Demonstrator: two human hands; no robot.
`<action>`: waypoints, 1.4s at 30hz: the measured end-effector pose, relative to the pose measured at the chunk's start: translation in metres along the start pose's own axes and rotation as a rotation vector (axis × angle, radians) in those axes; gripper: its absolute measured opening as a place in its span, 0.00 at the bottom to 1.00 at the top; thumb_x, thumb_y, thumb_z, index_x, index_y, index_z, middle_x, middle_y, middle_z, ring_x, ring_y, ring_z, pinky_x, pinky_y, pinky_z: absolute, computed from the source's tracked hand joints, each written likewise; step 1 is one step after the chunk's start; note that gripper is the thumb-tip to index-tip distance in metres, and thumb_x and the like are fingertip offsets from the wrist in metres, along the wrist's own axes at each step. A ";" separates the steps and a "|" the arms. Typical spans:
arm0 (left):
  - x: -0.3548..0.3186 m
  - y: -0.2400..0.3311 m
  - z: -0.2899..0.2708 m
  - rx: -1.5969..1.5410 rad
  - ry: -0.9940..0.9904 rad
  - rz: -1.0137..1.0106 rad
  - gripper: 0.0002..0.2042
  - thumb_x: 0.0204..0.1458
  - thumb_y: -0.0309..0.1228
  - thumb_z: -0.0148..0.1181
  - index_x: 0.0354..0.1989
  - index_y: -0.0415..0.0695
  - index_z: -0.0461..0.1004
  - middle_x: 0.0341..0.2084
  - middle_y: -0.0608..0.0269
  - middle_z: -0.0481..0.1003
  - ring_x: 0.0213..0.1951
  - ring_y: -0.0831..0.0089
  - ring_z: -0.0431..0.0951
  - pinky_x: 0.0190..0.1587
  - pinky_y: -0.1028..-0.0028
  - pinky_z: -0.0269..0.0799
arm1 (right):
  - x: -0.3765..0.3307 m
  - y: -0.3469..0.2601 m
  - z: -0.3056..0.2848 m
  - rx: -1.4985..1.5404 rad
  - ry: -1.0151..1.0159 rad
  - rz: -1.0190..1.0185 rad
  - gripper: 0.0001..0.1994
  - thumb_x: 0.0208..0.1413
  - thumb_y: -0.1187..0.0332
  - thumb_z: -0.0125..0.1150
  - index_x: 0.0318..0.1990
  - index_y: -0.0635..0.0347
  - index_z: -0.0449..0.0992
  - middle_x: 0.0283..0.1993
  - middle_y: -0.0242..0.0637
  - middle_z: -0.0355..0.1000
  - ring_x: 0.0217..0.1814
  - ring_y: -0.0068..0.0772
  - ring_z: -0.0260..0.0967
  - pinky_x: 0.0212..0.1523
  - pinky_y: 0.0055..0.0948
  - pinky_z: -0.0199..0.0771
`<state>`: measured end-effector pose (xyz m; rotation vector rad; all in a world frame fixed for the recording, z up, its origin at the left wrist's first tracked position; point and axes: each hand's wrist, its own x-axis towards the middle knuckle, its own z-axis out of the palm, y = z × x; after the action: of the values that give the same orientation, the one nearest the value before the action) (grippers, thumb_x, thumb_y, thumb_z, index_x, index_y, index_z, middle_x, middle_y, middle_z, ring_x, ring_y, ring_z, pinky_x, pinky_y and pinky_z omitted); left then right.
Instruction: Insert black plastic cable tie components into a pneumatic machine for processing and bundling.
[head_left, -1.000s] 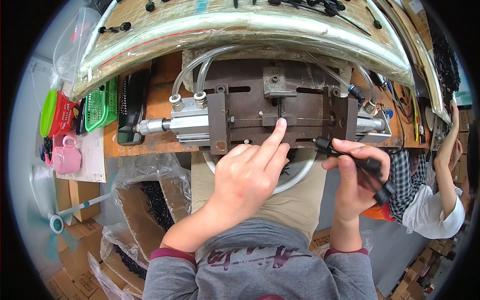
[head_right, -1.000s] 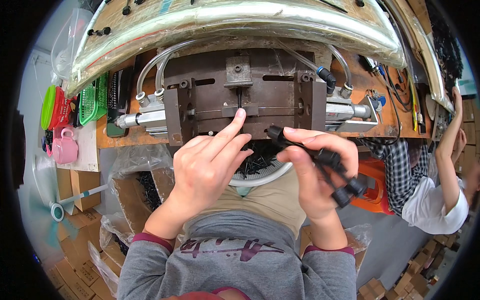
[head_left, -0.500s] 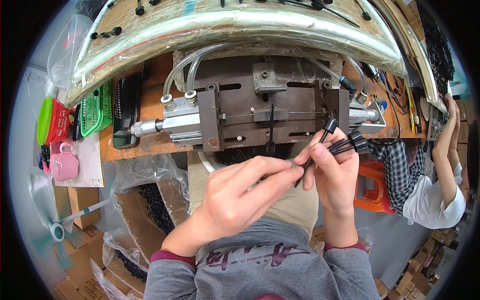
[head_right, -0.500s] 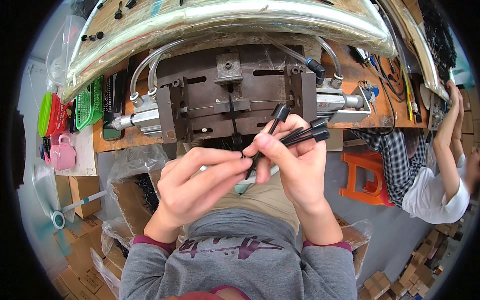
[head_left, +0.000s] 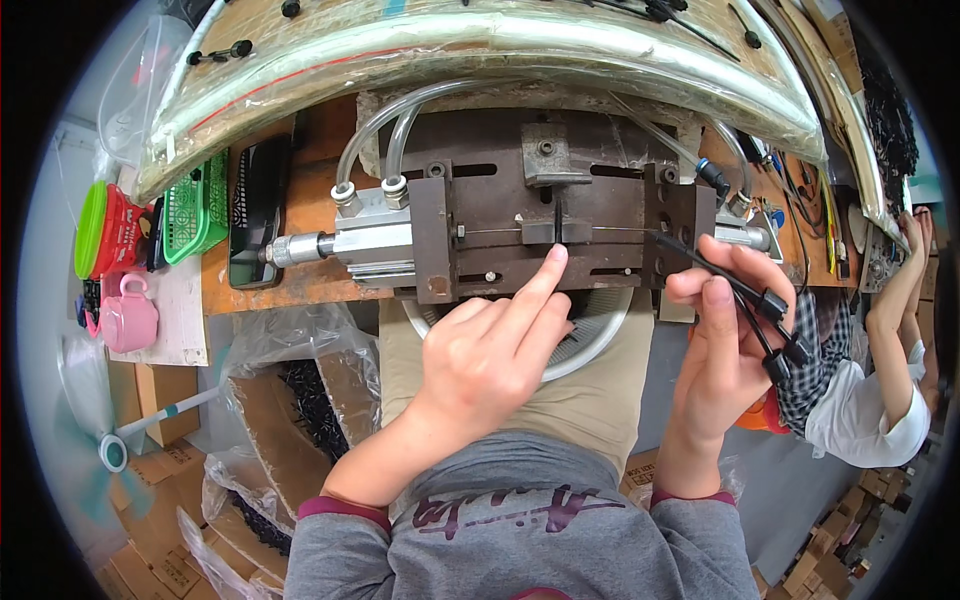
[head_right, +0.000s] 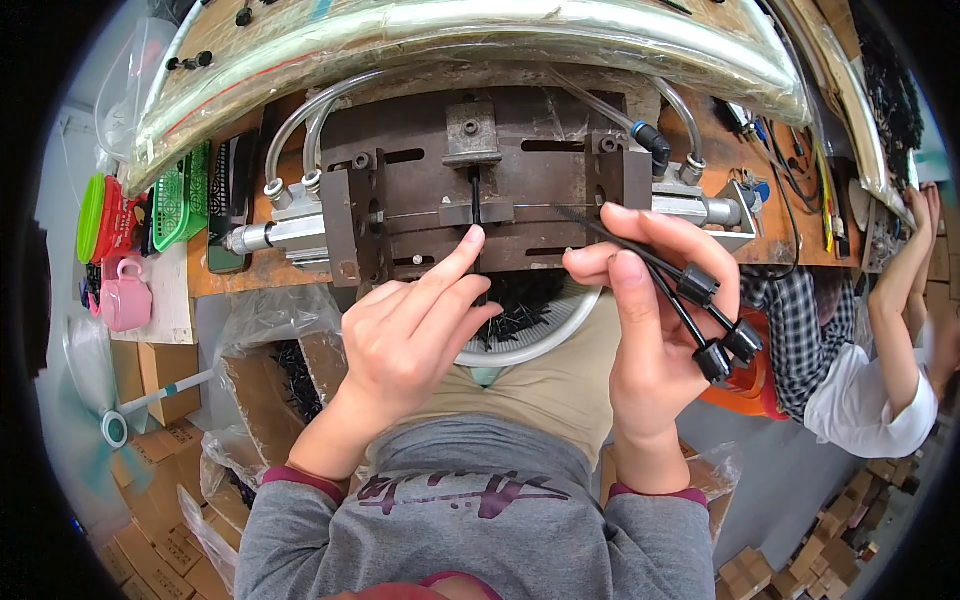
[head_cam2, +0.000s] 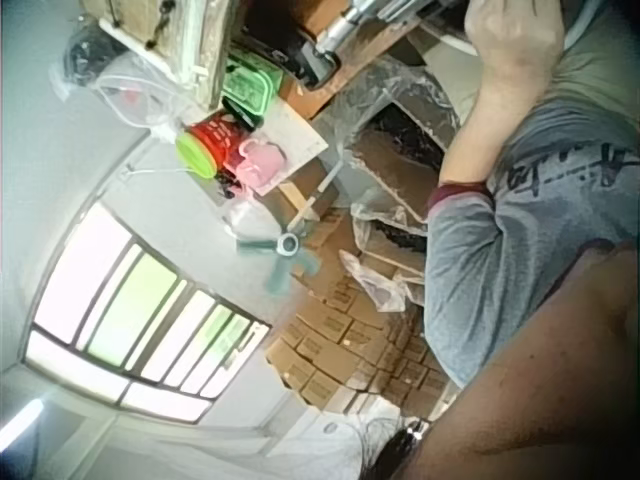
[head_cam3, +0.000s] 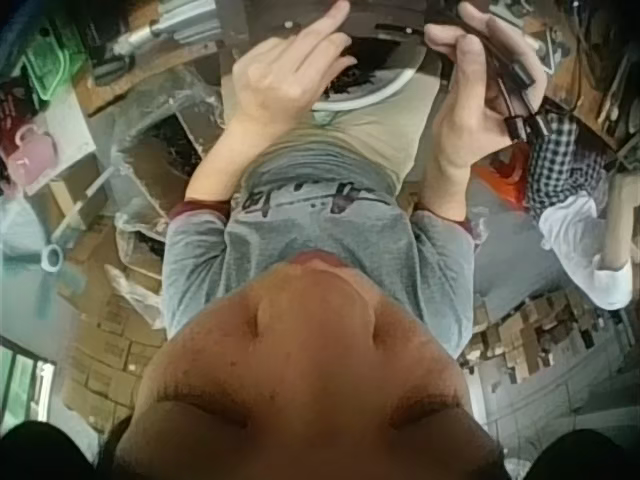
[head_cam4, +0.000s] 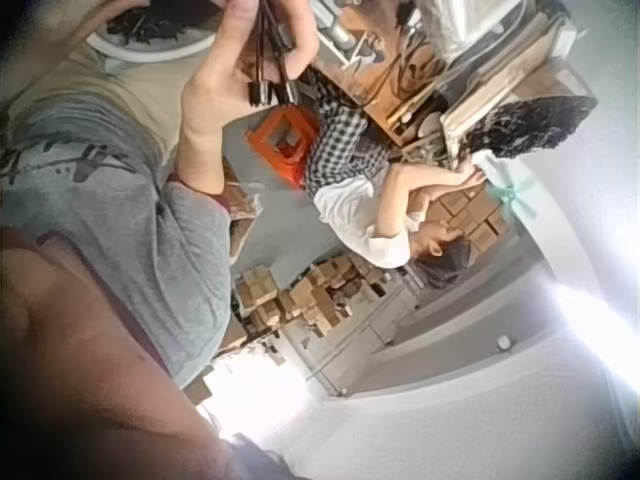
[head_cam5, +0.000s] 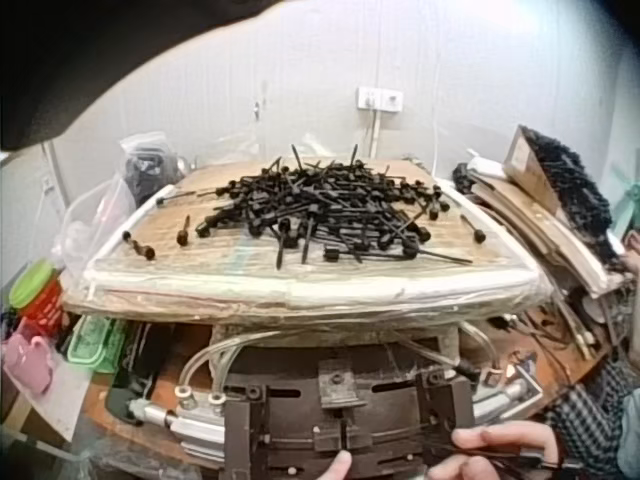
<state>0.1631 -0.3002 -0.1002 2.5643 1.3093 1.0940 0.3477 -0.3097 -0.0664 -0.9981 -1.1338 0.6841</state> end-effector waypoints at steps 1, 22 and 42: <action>0.003 0.001 0.001 0.020 -0.008 -0.009 0.13 0.37 0.30 0.74 0.31 0.42 0.79 0.48 0.56 0.80 0.21 0.75 0.75 0.25 0.78 0.68 | -0.001 -0.001 0.000 -0.008 -0.012 -0.032 0.10 0.61 0.81 0.55 0.49 0.71 0.67 0.50 0.58 0.74 0.40 0.39 0.80 0.42 0.32 0.83; 0.007 0.015 -0.029 -0.557 0.044 -0.126 0.20 0.38 0.21 0.75 0.43 0.37 0.80 0.35 0.56 0.80 0.32 0.69 0.81 0.34 0.74 0.78 | -0.003 0.013 -0.001 -0.675 -0.410 -0.726 0.18 0.38 0.77 0.67 0.42 0.72 0.82 0.42 0.50 0.78 0.36 0.41 0.79 0.34 0.29 0.82; 0.016 0.011 -0.028 -0.701 -0.135 -0.212 0.19 0.39 0.27 0.76 0.42 0.39 0.81 0.42 0.54 0.81 0.29 0.72 0.81 0.33 0.74 0.78 | 0.002 0.012 -0.013 -0.830 -0.294 -0.707 0.19 0.41 0.79 0.68 0.45 0.71 0.81 0.46 0.51 0.77 0.36 0.40 0.78 0.33 0.28 0.79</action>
<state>0.1600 -0.3026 -0.0661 1.9014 0.9151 1.0689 0.3615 -0.3070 -0.0773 -1.0721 -1.9688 -0.2636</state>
